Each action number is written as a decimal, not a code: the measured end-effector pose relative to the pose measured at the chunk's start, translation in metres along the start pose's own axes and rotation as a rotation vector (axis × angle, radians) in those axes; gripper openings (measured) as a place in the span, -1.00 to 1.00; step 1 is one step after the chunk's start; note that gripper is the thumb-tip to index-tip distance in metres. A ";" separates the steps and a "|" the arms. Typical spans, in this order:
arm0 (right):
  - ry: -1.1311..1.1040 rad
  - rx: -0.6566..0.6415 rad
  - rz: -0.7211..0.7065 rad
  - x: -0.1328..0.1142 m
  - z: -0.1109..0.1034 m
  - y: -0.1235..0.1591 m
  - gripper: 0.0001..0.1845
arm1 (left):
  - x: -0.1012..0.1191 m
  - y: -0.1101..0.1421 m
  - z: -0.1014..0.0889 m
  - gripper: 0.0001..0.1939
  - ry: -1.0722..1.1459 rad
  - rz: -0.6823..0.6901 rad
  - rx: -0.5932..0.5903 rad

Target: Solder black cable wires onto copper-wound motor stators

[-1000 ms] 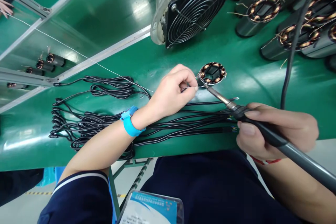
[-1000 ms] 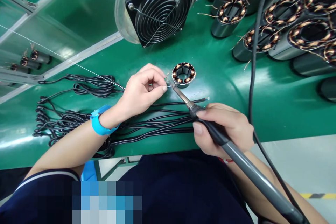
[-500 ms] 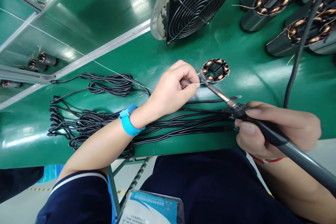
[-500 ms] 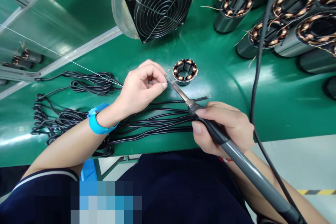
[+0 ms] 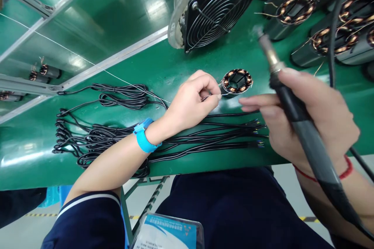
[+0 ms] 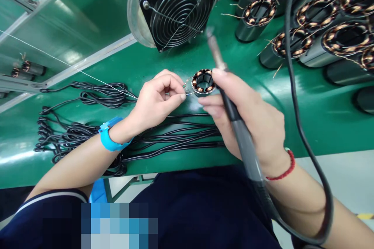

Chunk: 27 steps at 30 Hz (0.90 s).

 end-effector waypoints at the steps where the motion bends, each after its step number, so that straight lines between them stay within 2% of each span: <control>1: 0.022 -0.036 -0.026 -0.003 0.001 -0.006 -0.48 | 0.000 0.000 0.000 -0.85 0.002 -0.007 0.001; 3: 0.041 -0.116 -0.096 -0.010 0.007 -0.016 -0.48 | 0.000 0.000 0.000 -0.85 0.002 -0.021 0.002; 6: 0.028 -0.208 -0.114 -0.011 0.017 -0.023 -0.40 | 0.000 0.000 -0.001 -0.87 -0.004 -0.035 0.003; 11: 0.047 -0.210 -0.105 -0.010 0.025 -0.021 -0.44 | -0.001 0.000 -0.001 -0.87 0.024 -0.044 -0.005; 13: 0.044 -0.182 -0.087 -0.007 0.025 -0.022 -0.46 | -0.008 0.001 -0.001 -0.88 0.116 -0.131 -0.003; 16: 0.025 -0.193 -0.025 0.003 0.031 -0.025 -0.43 | -0.029 0.007 0.003 -0.82 0.373 -0.449 -0.016; 19: 0.043 -0.237 -0.106 0.002 0.044 -0.027 -0.38 | -0.038 0.017 0.014 -0.93 0.565 -0.722 -0.101; 21: 0.082 -0.241 -0.176 -0.001 0.051 -0.027 -0.40 | -0.038 0.017 0.010 -0.85 0.633 -0.775 -0.059; 24: 0.107 -0.217 -0.202 -0.004 0.053 -0.025 -0.42 | -0.042 0.015 -0.005 -0.82 0.666 -0.772 0.100; 27: 0.067 -0.180 -0.212 -0.007 0.049 -0.022 -0.38 | -0.044 0.014 -0.006 -0.84 0.651 -0.762 0.106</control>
Point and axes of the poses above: each hand's wrist, its own y-axis away from the middle knuckle, its own z-axis out of the palm, x = y × z, the point moved 9 cm from there along -y, towards the middle knuckle, and after that the axes turned 13 degrees about y, right-handed, at the moved point
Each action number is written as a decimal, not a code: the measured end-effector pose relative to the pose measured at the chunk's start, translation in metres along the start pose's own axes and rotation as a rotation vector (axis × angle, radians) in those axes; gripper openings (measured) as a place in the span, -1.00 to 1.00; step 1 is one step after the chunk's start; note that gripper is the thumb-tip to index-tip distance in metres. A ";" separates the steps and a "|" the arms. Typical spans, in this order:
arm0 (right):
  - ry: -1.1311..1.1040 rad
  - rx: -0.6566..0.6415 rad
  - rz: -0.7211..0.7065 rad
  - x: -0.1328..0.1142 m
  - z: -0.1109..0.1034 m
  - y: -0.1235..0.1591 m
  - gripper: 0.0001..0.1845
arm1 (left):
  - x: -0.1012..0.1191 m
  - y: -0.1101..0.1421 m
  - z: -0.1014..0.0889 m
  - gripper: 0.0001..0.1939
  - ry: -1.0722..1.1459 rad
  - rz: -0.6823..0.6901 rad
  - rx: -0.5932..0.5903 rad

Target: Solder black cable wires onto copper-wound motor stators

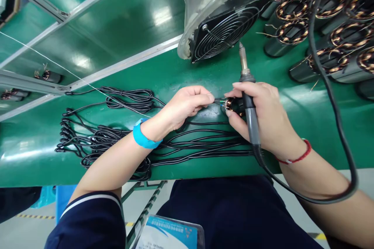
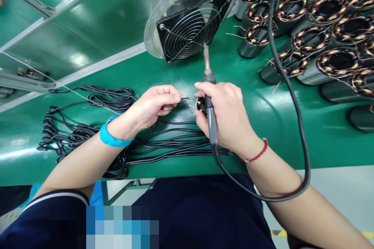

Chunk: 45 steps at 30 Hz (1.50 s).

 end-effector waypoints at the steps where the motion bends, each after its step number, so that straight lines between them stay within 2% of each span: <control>1: -0.012 0.007 -0.006 0.000 -0.001 0.001 -0.37 | 0.000 0.000 0.001 -0.85 -0.013 0.005 -0.009; 10: -0.163 0.069 0.007 0.006 -0.003 0.007 -0.32 | -0.011 -0.001 0.018 -0.84 -0.065 0.003 -0.042; 16: -0.203 0.052 0.042 0.008 -0.001 0.008 -0.34 | -0.013 -0.002 0.016 -0.76 0.001 -0.054 -0.077; 20: -0.206 0.066 0.047 0.009 -0.002 0.007 -0.35 | -0.016 -0.001 0.013 -0.83 -0.016 -0.110 -0.082; 23: -0.186 0.091 0.051 0.009 -0.006 0.006 -0.39 | -0.014 0.000 0.013 -0.86 -0.039 -0.067 -0.066; 27: -0.200 0.125 0.104 0.010 -0.010 0.007 -0.40 | -0.009 0.003 0.024 -0.81 -0.074 0.037 -0.161; 31: -0.242 0.167 0.158 0.010 -0.008 0.009 -0.45 | -0.007 0.009 0.039 -0.76 -0.331 0.129 -0.278; 34: -0.189 0.168 0.187 0.009 -0.006 0.006 -0.47 | 0.002 0.009 0.040 -0.72 -0.545 0.253 -0.254; 37: -0.108 0.176 0.170 0.008 -0.009 0.001 -0.46 | 0.023 0.004 0.023 -0.77 -0.656 0.358 -0.124; 39: -0.015 0.193 0.121 0.005 -0.017 -0.001 -0.48 | 0.043 0.001 -0.001 -0.80 -0.696 0.412 0.010; 42: 0.146 0.142 -0.021 -0.008 -0.034 0.000 -0.56 | 0.075 -0.001 -0.054 -0.82 -0.680 0.461 0.259; 45: 0.260 -0.008 -0.132 -0.021 -0.053 0.012 -0.56 | 0.104 0.004 -0.114 -0.78 -0.567 0.532 0.511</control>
Point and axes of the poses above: each hand's wrist, its own y-axis away from the middle knuckle, its own z-axis out of the palm, x = y × z, the point moved 9 cm from there along -y, towards the middle knuckle, and after that the axes turned 13 degrees about y, right-handed, at the moved point
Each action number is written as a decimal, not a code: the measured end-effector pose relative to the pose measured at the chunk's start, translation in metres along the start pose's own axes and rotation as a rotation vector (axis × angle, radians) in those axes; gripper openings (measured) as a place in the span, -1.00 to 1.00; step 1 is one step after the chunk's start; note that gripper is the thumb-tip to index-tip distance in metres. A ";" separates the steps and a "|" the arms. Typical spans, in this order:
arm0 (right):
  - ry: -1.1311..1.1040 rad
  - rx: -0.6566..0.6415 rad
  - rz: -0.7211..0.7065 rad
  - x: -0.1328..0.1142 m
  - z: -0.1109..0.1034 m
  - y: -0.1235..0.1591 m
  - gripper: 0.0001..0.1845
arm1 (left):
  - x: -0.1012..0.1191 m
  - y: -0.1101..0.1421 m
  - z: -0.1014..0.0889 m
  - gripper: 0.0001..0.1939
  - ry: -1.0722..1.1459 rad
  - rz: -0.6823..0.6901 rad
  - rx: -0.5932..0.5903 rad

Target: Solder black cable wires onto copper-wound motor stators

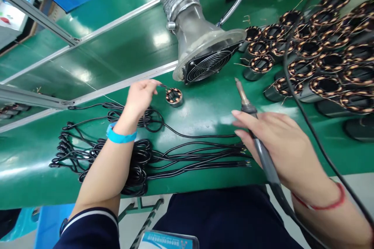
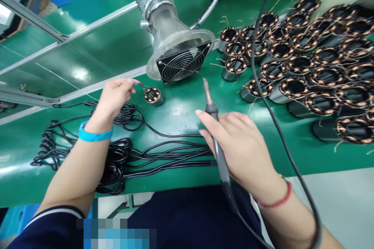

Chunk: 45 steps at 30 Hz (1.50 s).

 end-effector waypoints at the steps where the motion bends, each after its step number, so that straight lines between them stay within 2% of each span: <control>1: 0.022 -0.058 -0.009 0.001 -0.007 0.005 -0.55 | -0.001 -0.007 -0.018 -0.76 0.004 0.025 0.085; 4: 0.161 -0.166 0.060 0.021 -0.023 0.018 -0.63 | 0.020 -0.008 -0.056 -0.73 -0.047 0.256 0.317; 6: 0.314 -0.216 0.140 0.049 -0.023 0.023 -0.58 | 0.046 0.010 -0.059 -0.69 -0.043 0.433 0.386; 7: 0.374 -0.257 0.169 0.065 -0.018 0.024 -0.54 | 0.057 0.021 -0.053 -0.66 -0.011 0.477 0.366; 8: 0.435 -0.252 0.183 0.080 -0.014 0.023 -0.53 | 0.065 0.031 -0.040 -0.64 0.030 0.477 0.293; 9: 0.454 -0.185 0.130 0.087 -0.013 0.019 -0.55 | 0.068 0.041 -0.021 -0.64 0.075 0.428 0.161; 12: 0.384 -0.203 0.086 0.112 0.011 0.014 -0.57 | 0.052 0.077 0.067 -0.68 0.155 0.068 -0.446; 13: 0.373 -0.203 0.084 0.115 0.017 0.013 -0.58 | 0.041 0.091 0.091 -0.69 0.165 -0.052 -0.602; 14: 0.372 -0.191 0.076 0.114 0.021 0.011 -0.60 | 0.031 0.102 0.109 -0.69 0.173 -0.158 -0.705; 15: 0.372 -0.174 0.066 0.109 0.024 0.008 -0.61 | 0.019 0.108 0.120 -0.70 0.181 -0.247 -0.750; 16: 0.369 -0.160 0.052 0.101 0.027 0.006 -0.64 | 0.008 0.108 0.126 -0.71 0.187 -0.321 -0.746; 18: 0.323 -0.129 -0.003 0.075 0.031 -0.001 -0.69 | -0.011 0.099 0.128 -0.75 0.200 -0.410 -0.664; 21: 0.187 -0.098 -0.107 0.028 0.037 -0.011 -0.78 | -0.023 0.079 0.120 -0.85 0.199 -0.369 -0.538; 23: 0.107 -0.097 -0.137 0.004 0.040 -0.017 -0.77 | -0.022 0.074 0.119 -0.82 0.182 -0.310 -0.562; 25: 0.065 -0.125 -0.128 -0.008 0.044 -0.021 -0.75 | -0.021 0.079 0.124 -0.84 0.172 -0.290 -0.676; 28: 0.008 -0.162 -0.057 -0.007 0.046 -0.023 -0.74 | -0.018 0.090 0.132 -0.95 0.197 -0.306 -0.807; 31: -0.085 -0.170 0.041 0.003 0.049 -0.020 -0.60 | -0.016 0.091 0.134 -0.94 0.245 -0.334 -0.805; 35: -0.228 -0.216 0.065 0.006 0.063 -0.011 -0.39 | -0.012 0.087 0.134 -0.92 0.349 -0.344 -0.790; 38: -0.250 -0.198 0.102 0.009 0.067 -0.006 -0.41 | -0.010 0.083 0.130 -0.91 0.466 -0.363 -0.747; 41: -0.247 -0.176 0.085 0.005 0.067 -0.006 -0.46 | -0.013 0.080 0.128 -0.91 0.584 -0.439 -0.693; 45: -0.246 -0.188 0.013 -0.004 0.069 -0.007 -0.53 | -0.013 0.082 0.135 -0.90 0.706 -0.497 -0.726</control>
Point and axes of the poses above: each hand's wrist, its own y-axis away from the middle knuckle, its own z-axis out of the palm, x = y × z, the point moved 9 cm from there along -y, towards the middle knuckle, and after that the axes turned 13 degrees about y, right-handed, at the moved point
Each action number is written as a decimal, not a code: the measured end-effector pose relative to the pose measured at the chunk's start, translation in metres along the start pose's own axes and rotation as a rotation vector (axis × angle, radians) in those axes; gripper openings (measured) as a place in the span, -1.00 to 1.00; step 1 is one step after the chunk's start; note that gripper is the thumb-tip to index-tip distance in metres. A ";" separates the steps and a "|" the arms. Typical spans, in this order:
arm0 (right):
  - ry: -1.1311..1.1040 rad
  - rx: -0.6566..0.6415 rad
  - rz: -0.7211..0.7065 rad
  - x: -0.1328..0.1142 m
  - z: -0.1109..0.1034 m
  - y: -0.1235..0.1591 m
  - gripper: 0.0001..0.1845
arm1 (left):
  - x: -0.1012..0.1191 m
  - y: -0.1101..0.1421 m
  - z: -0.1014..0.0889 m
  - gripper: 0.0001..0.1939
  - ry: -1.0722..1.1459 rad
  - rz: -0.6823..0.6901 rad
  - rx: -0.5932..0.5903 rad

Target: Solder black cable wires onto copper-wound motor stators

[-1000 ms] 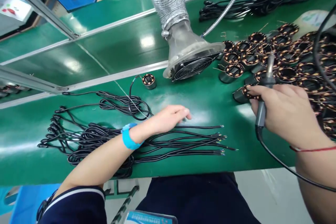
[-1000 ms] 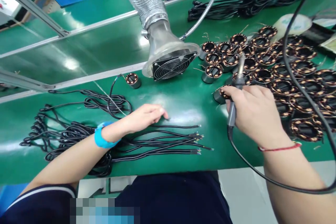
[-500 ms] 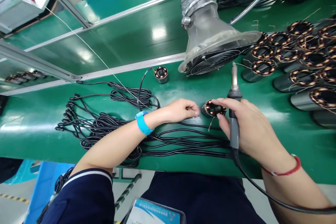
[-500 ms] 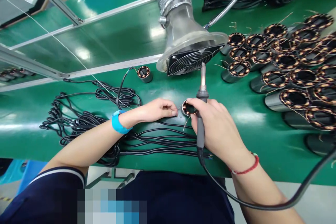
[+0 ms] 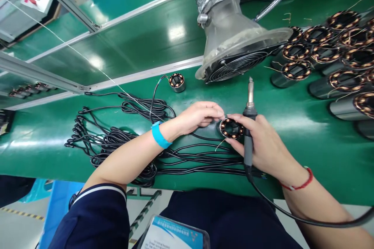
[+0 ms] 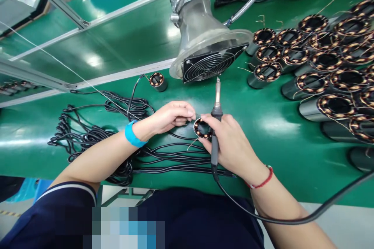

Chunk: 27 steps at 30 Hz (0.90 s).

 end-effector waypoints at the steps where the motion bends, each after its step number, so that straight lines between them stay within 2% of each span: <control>1: 0.006 0.003 0.006 0.001 0.000 0.000 -0.53 | 0.000 0.000 0.002 -0.89 0.002 -0.007 -0.014; 4: 0.011 0.026 0.055 0.009 -0.002 0.001 -0.51 | 0.003 0.004 0.002 -0.87 -0.079 -0.033 -0.010; 7: -0.002 0.035 0.077 0.014 -0.003 0.002 -0.49 | 0.009 0.013 0.003 -0.84 -0.251 -0.065 -0.008; 10: -0.013 0.028 0.087 0.016 -0.003 0.003 -0.48 | 0.018 0.019 0.007 -0.87 -0.372 -0.042 -0.009; 16: 0.033 0.042 0.081 0.014 -0.003 0.002 -0.49 | 0.004 0.014 0.024 -0.84 -0.291 -0.060 -0.049; 20: 0.080 0.092 0.131 0.019 -0.008 0.004 -0.44 | 0.002 0.011 0.022 -0.86 -0.302 0.048 -0.032; 24: 0.098 0.128 0.218 0.029 -0.012 0.006 -0.39 | -0.006 0.016 0.023 -0.81 -0.568 0.045 -0.152; 27: 0.095 0.129 0.255 0.032 -0.013 0.007 -0.36 | 0.003 0.020 0.026 -0.91 -0.751 0.144 -0.177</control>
Point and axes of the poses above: each hand's wrist, its own y-axis away from the middle knuckle, its own z-axis out of the palm, x = y × z, the point moved 9 cm from there along -y, towards the middle knuckle, and after that the axes turned 13 degrees about y, right-handed, at the moved point
